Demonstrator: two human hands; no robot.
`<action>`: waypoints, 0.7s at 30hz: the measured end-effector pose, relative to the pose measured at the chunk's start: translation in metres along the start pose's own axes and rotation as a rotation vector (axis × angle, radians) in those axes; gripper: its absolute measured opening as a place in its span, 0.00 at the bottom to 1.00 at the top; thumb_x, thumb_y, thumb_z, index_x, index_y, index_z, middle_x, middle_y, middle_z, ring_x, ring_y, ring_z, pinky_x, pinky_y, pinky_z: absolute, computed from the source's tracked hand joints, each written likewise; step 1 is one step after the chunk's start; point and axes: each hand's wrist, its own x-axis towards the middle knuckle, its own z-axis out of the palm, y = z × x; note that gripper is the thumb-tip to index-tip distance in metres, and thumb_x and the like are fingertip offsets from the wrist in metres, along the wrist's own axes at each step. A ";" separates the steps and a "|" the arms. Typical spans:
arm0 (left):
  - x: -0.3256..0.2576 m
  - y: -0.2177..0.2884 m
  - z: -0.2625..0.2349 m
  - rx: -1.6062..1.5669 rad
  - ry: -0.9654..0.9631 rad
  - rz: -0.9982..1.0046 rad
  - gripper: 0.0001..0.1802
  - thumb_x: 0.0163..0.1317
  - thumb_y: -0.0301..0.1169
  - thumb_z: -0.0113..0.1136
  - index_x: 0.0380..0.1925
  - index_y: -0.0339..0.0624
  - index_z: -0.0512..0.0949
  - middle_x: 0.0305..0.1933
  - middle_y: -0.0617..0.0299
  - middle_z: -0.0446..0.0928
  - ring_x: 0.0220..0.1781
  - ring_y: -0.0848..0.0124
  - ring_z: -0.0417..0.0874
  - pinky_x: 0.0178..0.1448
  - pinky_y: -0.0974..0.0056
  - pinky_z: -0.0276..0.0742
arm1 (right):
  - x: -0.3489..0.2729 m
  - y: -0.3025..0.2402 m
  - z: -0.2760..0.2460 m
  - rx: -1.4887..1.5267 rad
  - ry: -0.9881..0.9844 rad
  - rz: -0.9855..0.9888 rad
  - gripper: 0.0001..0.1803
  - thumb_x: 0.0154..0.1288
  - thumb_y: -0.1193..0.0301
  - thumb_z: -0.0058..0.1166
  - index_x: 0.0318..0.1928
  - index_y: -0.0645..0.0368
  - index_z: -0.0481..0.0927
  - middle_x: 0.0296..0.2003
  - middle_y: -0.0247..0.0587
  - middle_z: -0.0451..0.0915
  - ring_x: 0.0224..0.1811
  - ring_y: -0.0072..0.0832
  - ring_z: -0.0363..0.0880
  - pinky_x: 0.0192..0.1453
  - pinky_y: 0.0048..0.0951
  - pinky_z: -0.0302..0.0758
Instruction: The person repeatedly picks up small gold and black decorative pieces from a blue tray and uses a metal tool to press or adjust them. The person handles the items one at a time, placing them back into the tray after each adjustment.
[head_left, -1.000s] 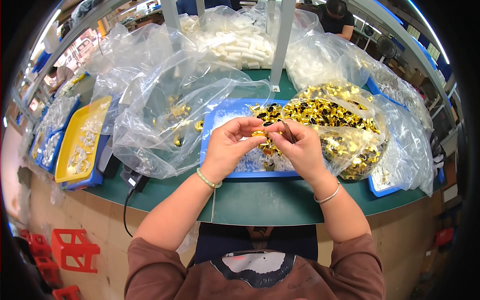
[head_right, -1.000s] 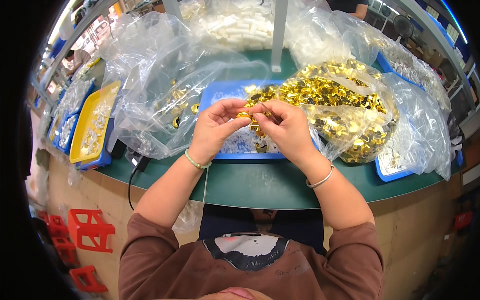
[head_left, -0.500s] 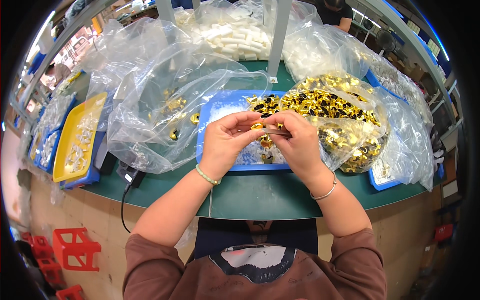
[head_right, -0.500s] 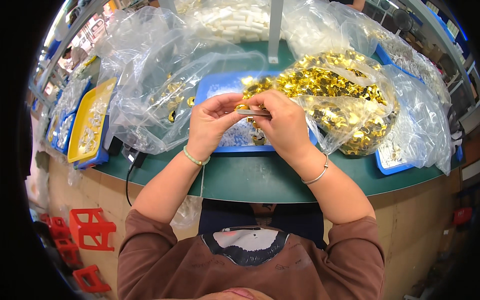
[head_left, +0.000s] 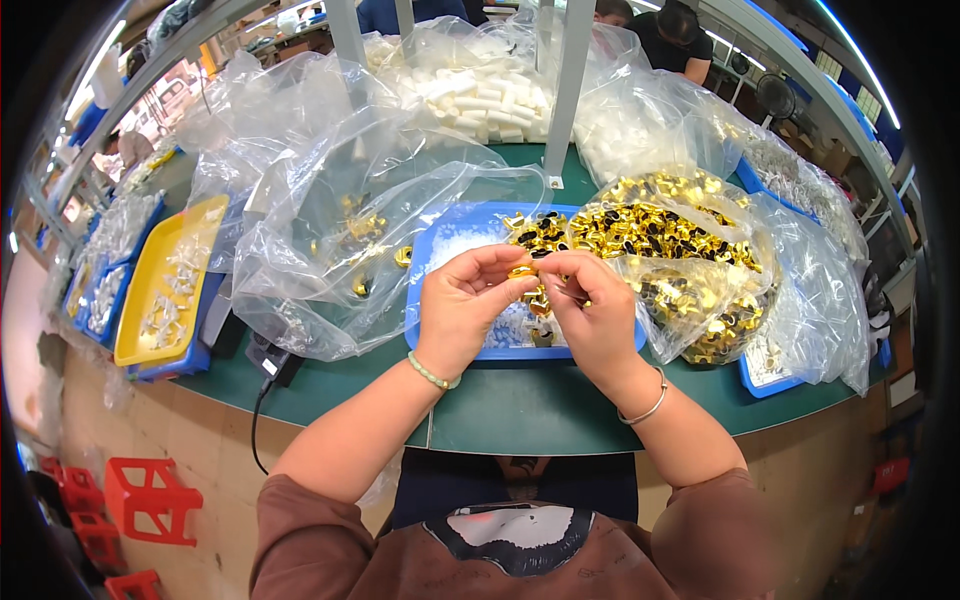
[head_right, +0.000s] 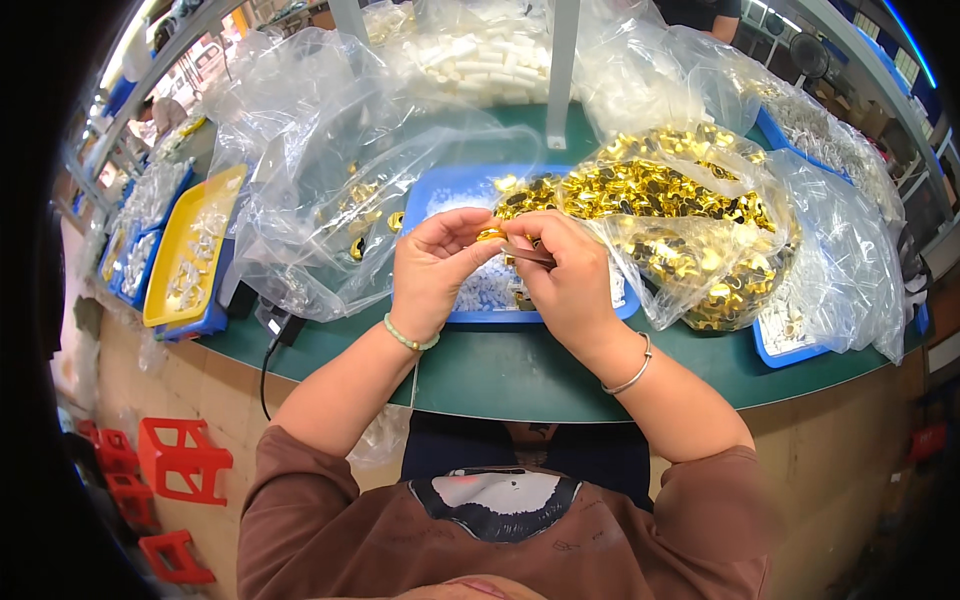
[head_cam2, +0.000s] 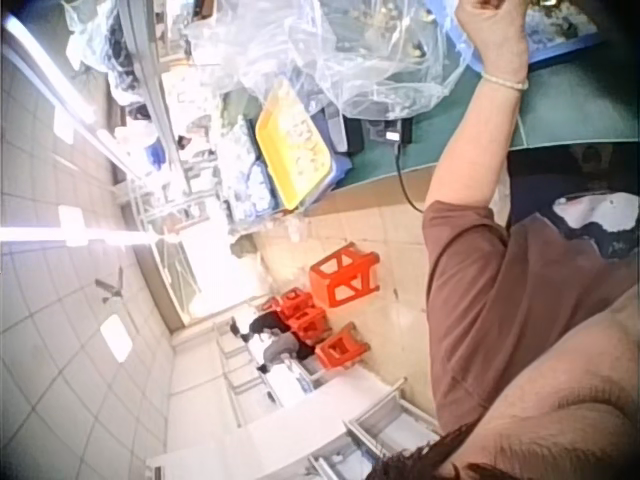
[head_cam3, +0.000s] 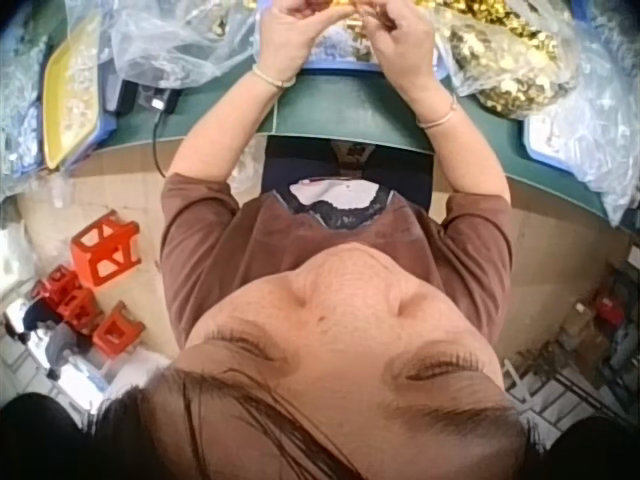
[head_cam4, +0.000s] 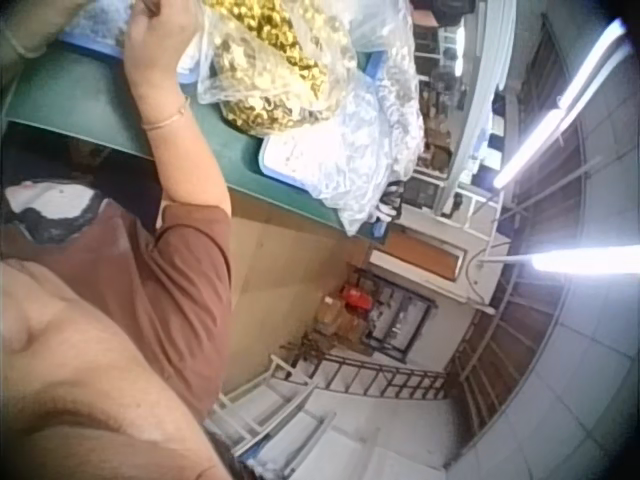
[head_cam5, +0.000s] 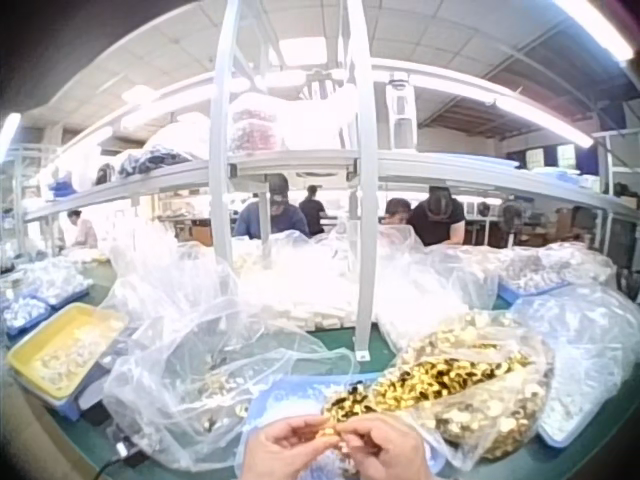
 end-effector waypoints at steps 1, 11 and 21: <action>0.000 0.001 0.000 -0.011 0.005 -0.006 0.17 0.57 0.18 0.65 0.47 0.30 0.77 0.45 0.53 0.82 0.47 0.71 0.83 0.54 0.67 0.81 | 0.000 -0.001 0.000 0.012 -0.003 0.002 0.09 0.58 0.83 0.58 0.40 0.62 0.80 0.36 0.44 0.81 0.32 0.34 0.80 0.34 0.27 0.77; -0.001 -0.002 0.001 -0.040 0.053 -0.016 0.16 0.56 0.18 0.66 0.46 0.31 0.78 0.44 0.54 0.82 0.47 0.71 0.83 0.54 0.67 0.80 | -0.001 0.012 0.007 -0.131 0.072 -0.253 0.12 0.56 0.84 0.59 0.42 0.61 0.80 0.38 0.46 0.82 0.36 0.39 0.82 0.36 0.30 0.79; 0.003 0.001 0.000 -0.054 -0.088 -0.061 0.16 0.57 0.19 0.66 0.47 0.32 0.79 0.44 0.55 0.82 0.46 0.71 0.83 0.53 0.67 0.80 | 0.010 0.004 -0.025 0.270 -0.178 0.413 0.06 0.61 0.74 0.60 0.37 0.63 0.84 0.25 0.27 0.79 0.26 0.09 0.70 0.27 0.15 0.64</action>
